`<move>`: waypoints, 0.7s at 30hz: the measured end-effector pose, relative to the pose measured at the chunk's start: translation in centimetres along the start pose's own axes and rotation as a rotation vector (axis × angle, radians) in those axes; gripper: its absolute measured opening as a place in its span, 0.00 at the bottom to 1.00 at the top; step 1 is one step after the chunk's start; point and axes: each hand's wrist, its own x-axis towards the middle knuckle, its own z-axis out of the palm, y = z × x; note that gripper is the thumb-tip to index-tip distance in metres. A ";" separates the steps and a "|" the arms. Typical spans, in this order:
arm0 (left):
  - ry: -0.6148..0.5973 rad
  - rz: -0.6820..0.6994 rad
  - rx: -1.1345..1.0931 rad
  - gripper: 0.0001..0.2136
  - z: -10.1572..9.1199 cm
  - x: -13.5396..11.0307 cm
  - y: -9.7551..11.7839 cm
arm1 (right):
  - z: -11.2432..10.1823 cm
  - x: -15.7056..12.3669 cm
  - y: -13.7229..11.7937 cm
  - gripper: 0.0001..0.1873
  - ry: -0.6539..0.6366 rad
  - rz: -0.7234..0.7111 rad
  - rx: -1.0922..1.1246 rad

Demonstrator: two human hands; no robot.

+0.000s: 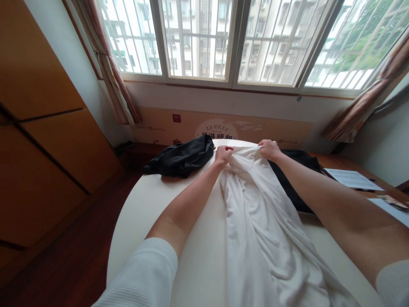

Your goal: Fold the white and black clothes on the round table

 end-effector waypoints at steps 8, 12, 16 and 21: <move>-0.067 -0.133 0.206 0.11 -0.2 -0.8 -0.3 | 1.9 -0.1 -0.8 0.21 0.009 0.190 -0.101; -0.136 -0.160 0.186 0.39 -1.0 -1.2 0.5 | 2.0 -0.9 -0.6 0.26 0.021 0.231 -0.129; -0.136 -0.151 0.065 0.51 -1.9 -1.1 1.5 | 1.3 -2.0 -0.8 0.28 0.014 0.169 -0.143; -0.059 -0.234 0.082 0.41 -2.9 -1.5 1.9 | 0.1 -4.0 -1.2 0.27 0.001 0.046 -0.176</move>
